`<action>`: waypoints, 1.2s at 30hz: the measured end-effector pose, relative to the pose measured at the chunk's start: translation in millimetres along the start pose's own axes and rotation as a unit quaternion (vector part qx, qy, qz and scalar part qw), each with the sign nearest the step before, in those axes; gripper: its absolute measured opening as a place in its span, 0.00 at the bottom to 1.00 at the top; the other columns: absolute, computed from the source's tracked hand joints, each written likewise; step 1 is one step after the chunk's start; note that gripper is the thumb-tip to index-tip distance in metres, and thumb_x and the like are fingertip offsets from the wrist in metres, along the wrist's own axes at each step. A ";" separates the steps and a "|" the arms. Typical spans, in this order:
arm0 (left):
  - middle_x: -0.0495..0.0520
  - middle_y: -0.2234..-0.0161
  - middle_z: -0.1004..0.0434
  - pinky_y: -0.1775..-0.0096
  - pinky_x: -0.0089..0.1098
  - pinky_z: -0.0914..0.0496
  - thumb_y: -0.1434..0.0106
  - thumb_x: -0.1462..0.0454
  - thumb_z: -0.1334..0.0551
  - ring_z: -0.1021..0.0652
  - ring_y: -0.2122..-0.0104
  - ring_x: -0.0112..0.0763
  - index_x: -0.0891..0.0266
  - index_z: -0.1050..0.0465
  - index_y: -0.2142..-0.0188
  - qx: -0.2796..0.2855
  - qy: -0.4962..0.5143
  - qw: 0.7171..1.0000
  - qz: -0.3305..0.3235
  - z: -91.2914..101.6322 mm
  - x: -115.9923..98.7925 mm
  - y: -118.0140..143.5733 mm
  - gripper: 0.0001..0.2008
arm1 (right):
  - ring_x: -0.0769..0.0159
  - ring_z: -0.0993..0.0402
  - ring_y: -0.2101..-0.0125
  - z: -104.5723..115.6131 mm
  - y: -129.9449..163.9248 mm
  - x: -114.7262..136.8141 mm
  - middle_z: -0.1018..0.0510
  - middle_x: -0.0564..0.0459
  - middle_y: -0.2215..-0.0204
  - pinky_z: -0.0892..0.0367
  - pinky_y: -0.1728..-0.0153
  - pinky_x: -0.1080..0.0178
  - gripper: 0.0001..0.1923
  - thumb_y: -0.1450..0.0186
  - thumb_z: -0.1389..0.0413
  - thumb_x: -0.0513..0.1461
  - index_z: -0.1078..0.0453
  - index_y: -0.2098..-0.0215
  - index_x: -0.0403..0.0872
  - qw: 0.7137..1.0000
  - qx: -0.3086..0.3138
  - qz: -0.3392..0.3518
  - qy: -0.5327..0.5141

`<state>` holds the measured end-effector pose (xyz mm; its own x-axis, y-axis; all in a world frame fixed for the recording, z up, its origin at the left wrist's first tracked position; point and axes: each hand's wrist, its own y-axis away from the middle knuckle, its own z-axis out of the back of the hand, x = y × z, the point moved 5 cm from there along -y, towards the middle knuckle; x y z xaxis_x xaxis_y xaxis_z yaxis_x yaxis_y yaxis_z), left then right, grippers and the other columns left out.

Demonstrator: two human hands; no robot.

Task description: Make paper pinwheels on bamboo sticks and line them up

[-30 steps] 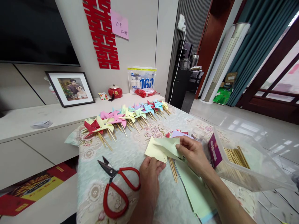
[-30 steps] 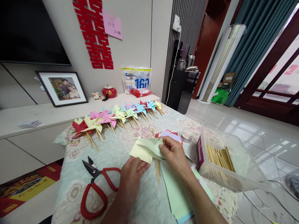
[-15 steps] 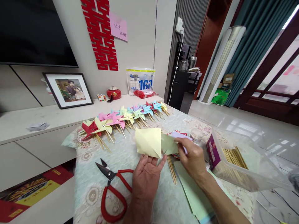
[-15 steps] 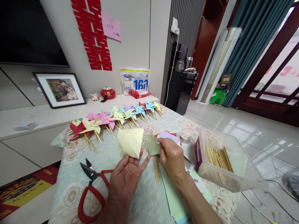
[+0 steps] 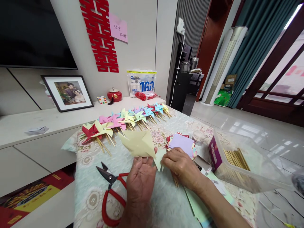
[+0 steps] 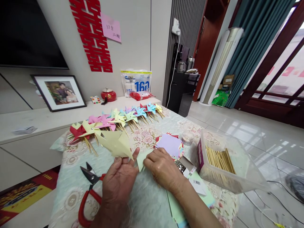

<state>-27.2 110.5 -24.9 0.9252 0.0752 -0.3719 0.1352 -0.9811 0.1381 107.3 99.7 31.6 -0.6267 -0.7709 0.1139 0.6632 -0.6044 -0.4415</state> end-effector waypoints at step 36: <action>0.57 0.69 0.17 0.65 0.31 0.30 0.46 0.51 0.35 0.21 0.66 0.37 0.64 0.21 0.67 -0.071 -0.354 0.932 -0.031 13.4 5.6 5.0 0.17 | 0.59 0.21 0.67 31.1 49.2 -102.1 0.16 0.47 0.68 0.39 0.68 0.63 0.13 0.34 0.48 0.38 0.21 0.68 0.46 0.890 0.042 -0.455 0.009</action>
<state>-26.0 103.6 -38.6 0.4545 -0.0548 -0.8891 0.2721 -0.9418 0.1972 216.6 142.5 26.0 -0.9257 0.0474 0.3753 -0.0936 -0.9900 -0.1059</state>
